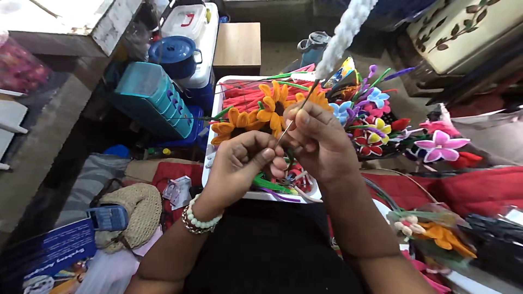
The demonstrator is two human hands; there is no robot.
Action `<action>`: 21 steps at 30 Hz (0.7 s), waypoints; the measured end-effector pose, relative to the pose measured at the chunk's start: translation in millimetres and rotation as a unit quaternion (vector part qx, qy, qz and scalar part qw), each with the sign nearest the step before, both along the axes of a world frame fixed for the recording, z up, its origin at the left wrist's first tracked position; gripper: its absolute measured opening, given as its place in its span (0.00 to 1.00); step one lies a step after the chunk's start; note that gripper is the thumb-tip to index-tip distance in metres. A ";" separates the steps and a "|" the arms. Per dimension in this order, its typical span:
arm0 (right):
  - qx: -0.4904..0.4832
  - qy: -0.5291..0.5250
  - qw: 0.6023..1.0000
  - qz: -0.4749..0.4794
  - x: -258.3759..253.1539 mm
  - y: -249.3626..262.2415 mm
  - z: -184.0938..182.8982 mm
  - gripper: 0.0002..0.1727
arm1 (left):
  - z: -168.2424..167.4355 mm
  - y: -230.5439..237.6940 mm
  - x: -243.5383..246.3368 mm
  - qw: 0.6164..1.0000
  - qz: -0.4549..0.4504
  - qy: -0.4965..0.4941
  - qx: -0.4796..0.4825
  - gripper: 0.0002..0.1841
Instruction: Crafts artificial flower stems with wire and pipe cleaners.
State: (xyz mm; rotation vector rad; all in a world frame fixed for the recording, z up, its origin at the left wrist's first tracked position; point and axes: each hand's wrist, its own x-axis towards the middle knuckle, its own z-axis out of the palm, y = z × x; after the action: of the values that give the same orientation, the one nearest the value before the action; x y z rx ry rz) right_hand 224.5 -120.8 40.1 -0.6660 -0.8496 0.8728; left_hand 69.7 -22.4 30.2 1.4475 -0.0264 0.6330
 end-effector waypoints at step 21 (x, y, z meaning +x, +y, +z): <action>0.032 -0.207 0.968 -0.138 -1.3 -1.2 -17.2 0.16 | -13.2 -6.8 -18.2 0.987 -0.073 0.028 -0.139 0.11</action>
State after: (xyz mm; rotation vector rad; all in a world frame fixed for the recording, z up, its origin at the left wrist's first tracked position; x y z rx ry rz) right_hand 223.1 -122.0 23.0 -0.9037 -1.1206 0.4557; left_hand 51.5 -29.2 17.0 1.1798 0.0004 0.4550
